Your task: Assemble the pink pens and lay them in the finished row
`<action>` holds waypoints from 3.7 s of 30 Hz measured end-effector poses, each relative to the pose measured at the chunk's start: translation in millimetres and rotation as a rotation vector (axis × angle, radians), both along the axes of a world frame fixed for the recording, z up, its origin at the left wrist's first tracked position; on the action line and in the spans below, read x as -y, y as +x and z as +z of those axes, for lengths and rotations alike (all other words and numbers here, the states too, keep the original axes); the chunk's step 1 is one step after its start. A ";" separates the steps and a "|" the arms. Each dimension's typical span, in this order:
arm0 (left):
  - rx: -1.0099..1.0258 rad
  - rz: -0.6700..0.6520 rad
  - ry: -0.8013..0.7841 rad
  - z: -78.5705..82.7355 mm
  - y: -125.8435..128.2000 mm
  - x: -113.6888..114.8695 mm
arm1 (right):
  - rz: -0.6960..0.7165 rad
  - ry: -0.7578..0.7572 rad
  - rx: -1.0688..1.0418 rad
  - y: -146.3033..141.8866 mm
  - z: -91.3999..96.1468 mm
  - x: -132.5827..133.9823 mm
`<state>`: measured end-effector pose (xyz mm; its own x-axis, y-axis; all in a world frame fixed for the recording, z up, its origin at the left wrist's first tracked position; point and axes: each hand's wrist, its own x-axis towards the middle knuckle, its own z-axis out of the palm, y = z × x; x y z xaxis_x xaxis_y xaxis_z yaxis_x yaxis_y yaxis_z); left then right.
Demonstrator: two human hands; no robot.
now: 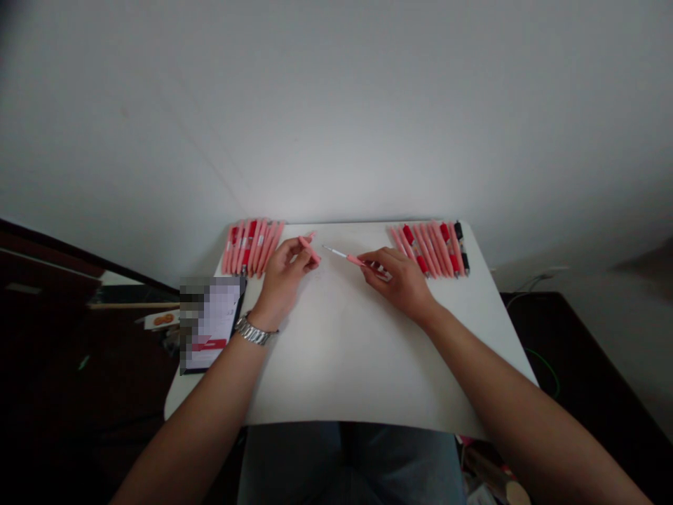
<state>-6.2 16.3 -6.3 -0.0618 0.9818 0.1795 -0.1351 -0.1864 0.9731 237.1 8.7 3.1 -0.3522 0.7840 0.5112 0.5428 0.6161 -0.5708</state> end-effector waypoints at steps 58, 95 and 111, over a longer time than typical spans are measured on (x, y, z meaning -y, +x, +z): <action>0.178 -0.207 -0.041 7.2 10.5 9.1 | 0.009 0.001 0.042 -1.9 -0.6 0.0; 0.145 -0.276 -0.061 3.4 14.5 12.9 | 0.047 0.009 0.055 -3.6 -2.6 -0.2; 0.211 -0.290 -0.054 4.2 18.9 13.4 | 0.073 0.000 0.042 -7.1 0.7 1.8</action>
